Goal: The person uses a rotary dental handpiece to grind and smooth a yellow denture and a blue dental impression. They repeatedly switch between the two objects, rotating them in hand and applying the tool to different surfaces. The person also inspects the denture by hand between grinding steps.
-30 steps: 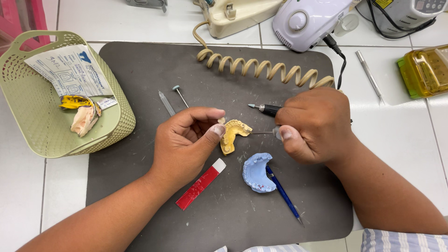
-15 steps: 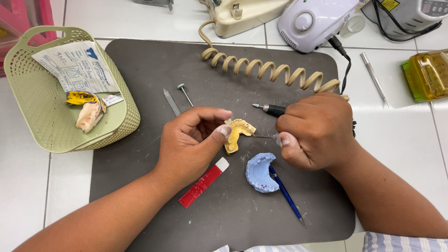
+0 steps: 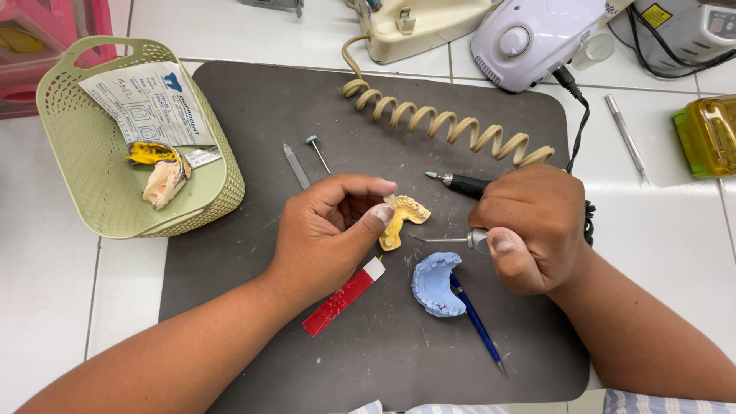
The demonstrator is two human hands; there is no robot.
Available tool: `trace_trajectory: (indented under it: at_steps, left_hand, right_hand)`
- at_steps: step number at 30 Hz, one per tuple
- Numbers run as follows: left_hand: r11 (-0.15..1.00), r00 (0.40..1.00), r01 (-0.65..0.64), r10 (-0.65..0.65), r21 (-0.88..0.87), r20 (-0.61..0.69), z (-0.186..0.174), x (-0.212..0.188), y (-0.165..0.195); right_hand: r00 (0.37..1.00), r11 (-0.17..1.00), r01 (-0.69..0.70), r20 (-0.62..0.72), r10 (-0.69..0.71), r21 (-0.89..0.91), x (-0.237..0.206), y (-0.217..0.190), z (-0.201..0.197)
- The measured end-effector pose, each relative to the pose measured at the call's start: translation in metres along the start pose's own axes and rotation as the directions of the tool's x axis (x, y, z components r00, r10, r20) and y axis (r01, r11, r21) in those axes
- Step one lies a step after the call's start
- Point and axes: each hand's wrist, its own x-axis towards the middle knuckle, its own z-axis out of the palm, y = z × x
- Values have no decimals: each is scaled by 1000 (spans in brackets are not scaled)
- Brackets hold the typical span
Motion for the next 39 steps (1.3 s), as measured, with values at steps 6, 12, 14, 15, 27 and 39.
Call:
trace_trajectory:
  at_steps: [6,12,14,15,27,39]
  left_hand:
    - [998,997,-58,60,-31,55,2,-3,4]
    - [996,989,-71,77,-55,125,-1,-4,5]
    - [995,988,-57,67,-78,138,-1,-5,4]
    - [995,988,-51,63,-89,144,-1,-5,4]
    - [998,986,-59,62,-28,155,-1,-5,5]
    - [999,990,-41,43,-17,136,1,-4,5]
  right_hand:
    - [952,996,43,-306,-16,80,-3,-1,11]
    - [942,998,15,-336,4,54,-3,-7,10]
    - [933,996,8,-359,24,87,-2,-10,9]
    - [928,995,6,-371,33,103,-1,-11,8]
    - [938,996,-28,-342,54,80,-7,-7,10]
    - [947,996,15,-320,16,93,-7,-7,11]
